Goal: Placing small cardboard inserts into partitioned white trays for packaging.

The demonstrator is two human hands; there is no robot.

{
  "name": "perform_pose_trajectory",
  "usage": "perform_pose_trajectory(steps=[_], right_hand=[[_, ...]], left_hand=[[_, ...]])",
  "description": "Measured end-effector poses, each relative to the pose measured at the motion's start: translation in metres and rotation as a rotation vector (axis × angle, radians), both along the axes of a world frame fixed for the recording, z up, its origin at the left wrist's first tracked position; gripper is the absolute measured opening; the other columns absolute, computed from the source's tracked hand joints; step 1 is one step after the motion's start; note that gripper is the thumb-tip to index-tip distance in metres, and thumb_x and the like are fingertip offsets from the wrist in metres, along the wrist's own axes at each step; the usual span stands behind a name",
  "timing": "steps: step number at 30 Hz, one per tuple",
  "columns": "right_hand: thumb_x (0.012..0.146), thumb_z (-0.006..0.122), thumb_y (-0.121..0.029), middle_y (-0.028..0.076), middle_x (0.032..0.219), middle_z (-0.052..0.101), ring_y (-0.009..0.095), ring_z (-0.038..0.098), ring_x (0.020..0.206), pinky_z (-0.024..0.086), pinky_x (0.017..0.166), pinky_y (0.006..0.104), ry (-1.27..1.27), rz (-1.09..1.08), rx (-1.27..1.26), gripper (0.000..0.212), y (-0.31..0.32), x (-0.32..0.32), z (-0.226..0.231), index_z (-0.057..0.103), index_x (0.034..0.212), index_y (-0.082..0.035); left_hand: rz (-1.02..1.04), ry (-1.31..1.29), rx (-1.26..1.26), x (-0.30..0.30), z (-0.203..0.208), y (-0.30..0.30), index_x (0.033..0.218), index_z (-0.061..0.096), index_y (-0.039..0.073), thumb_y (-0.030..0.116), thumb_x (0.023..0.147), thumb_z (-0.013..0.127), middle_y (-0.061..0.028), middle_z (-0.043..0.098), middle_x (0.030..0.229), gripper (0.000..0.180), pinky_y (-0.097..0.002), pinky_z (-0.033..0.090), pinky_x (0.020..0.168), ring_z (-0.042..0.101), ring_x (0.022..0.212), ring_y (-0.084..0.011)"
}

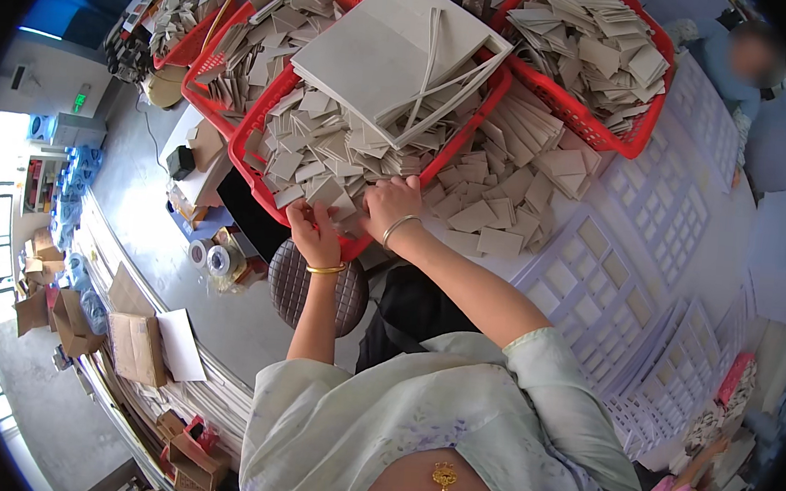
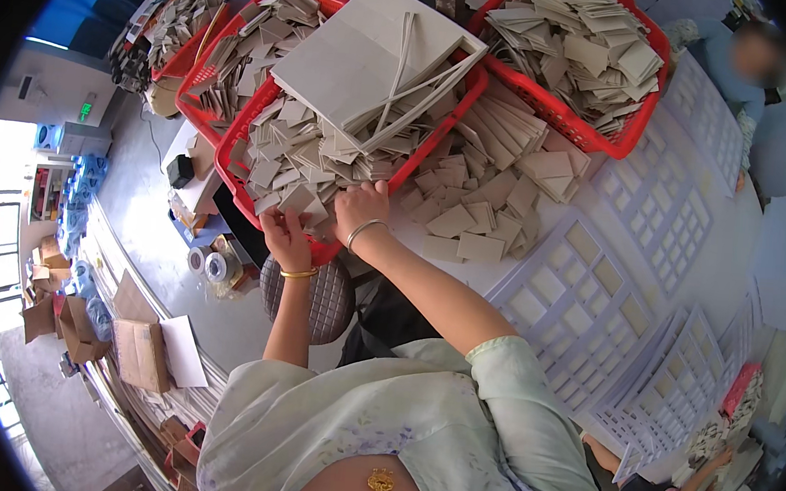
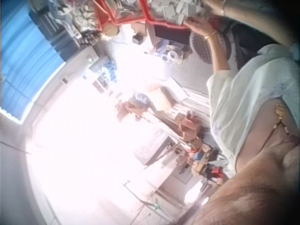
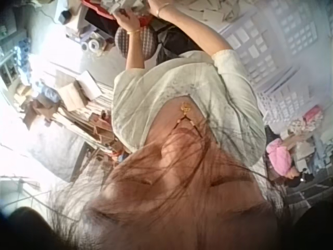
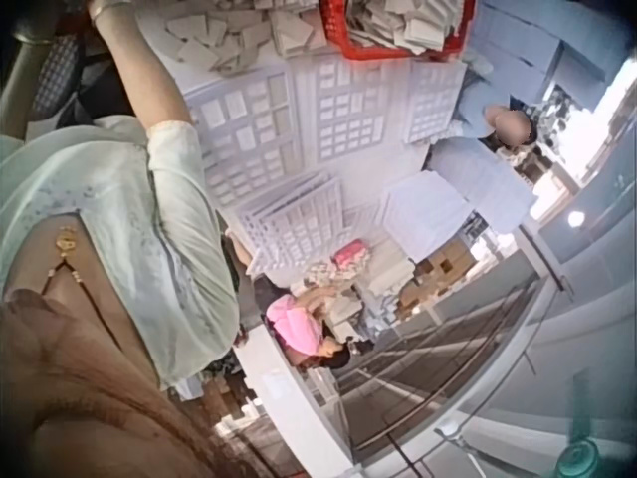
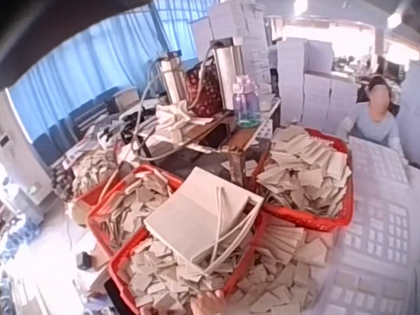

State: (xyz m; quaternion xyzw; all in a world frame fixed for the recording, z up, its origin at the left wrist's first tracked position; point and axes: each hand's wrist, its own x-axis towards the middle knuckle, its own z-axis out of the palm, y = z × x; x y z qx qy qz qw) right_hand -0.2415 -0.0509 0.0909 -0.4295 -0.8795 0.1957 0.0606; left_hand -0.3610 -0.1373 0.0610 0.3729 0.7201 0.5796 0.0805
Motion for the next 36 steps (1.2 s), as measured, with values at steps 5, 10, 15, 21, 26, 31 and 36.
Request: perform_pose_trajectory(steps=[5,10,15,21,26,31,36], right_hand=[[0.066,0.072,-0.033,0.003,0.092,0.064,0.019,0.056,0.095,0.033,0.086,0.0362,-0.051,0.023,-0.054,0.028,-0.001,0.001,0.010,0.066,0.086,-0.014],[0.067,0.068,-0.024,0.004,0.079,0.065,0.021,0.062,0.081,0.033,0.084,0.0365,0.068,0.054,-0.120,0.020,-0.008,-0.003,0.002,0.065,0.083,-0.013],[0.067,0.065,-0.016,0.002,0.070,0.064,0.021,0.062,0.071,0.039,0.075,0.0360,0.548,-0.053,-0.241,0.019,-0.017,0.008,0.002,0.058,0.085,-0.012],[0.071,0.057,-0.009,0.009,0.082,0.061,0.027,0.060,0.075,0.046,0.066,0.0365,0.935,-0.324,-0.096,0.016,-0.010,0.061,-0.002,0.059,0.087,-0.007],[0.084,0.057,-0.014,0.007,0.079,0.057,0.015,0.054,0.062,0.045,0.057,0.0272,0.995,-0.602,-0.332,0.016,-0.025,0.153,-0.022,0.061,0.096,-0.005],[0.082,0.060,-0.010,0.005,0.082,0.061,0.010,0.056,0.064,0.047,0.057,0.0245,0.947,-0.994,-0.226,0.017,-0.057,0.273,-0.083,0.059,0.098,-0.004],[0.080,0.063,-0.012,0.004,0.081,0.061,0.009,0.057,0.063,0.047,0.054,0.0233,0.855,-1.147,-0.015,0.020,-0.086,0.379,-0.117,0.058,0.098,-0.003]], left_hand=[[-0.048,-0.046,0.065,-0.002,-0.004,0.001,0.097,0.042,-0.001,0.004,0.091,0.050,-0.0071,0.055,0.079,0.011,-0.0247,0.051,0.058,0.062,0.063,-0.0144],[-0.047,-0.076,0.105,-0.006,-0.011,-0.001,0.097,0.043,-0.001,0.004,0.090,0.050,-0.0070,0.053,0.077,0.011,-0.0249,0.051,0.060,0.061,0.067,-0.0136],[-0.009,-0.181,0.200,-0.001,-0.002,-0.001,0.098,0.041,0.000,0.003,0.091,0.049,-0.0061,0.053,0.080,0.010,-0.0243,0.052,0.062,0.055,0.063,-0.0104],[0.007,-0.136,0.155,0.000,-0.009,0.000,0.098,0.045,0.002,0.006,0.091,0.053,-0.0018,0.050,0.079,0.011,-0.0196,0.042,0.051,0.048,0.059,-0.0063],[0.041,0.125,0.143,0.034,0.014,0.000,0.096,0.050,0.000,0.006,0.089,0.058,-0.0013,0.051,0.073,0.012,-0.0193,0.039,0.053,0.045,0.059,-0.0068],[-0.528,-0.276,-0.051,0.128,0.017,0.024,0.096,0.054,0.000,-0.004,0.086,0.054,-0.0049,0.055,0.080,0.010,-0.0200,0.046,0.052,0.057,0.063,-0.0101],[-1.021,-0.269,-0.246,0.249,-0.002,0.048,0.100,0.057,0.005,0.000,0.083,0.060,-0.0066,0.062,0.084,0.018,-0.0237,0.049,0.052,0.063,0.072,-0.0127]])
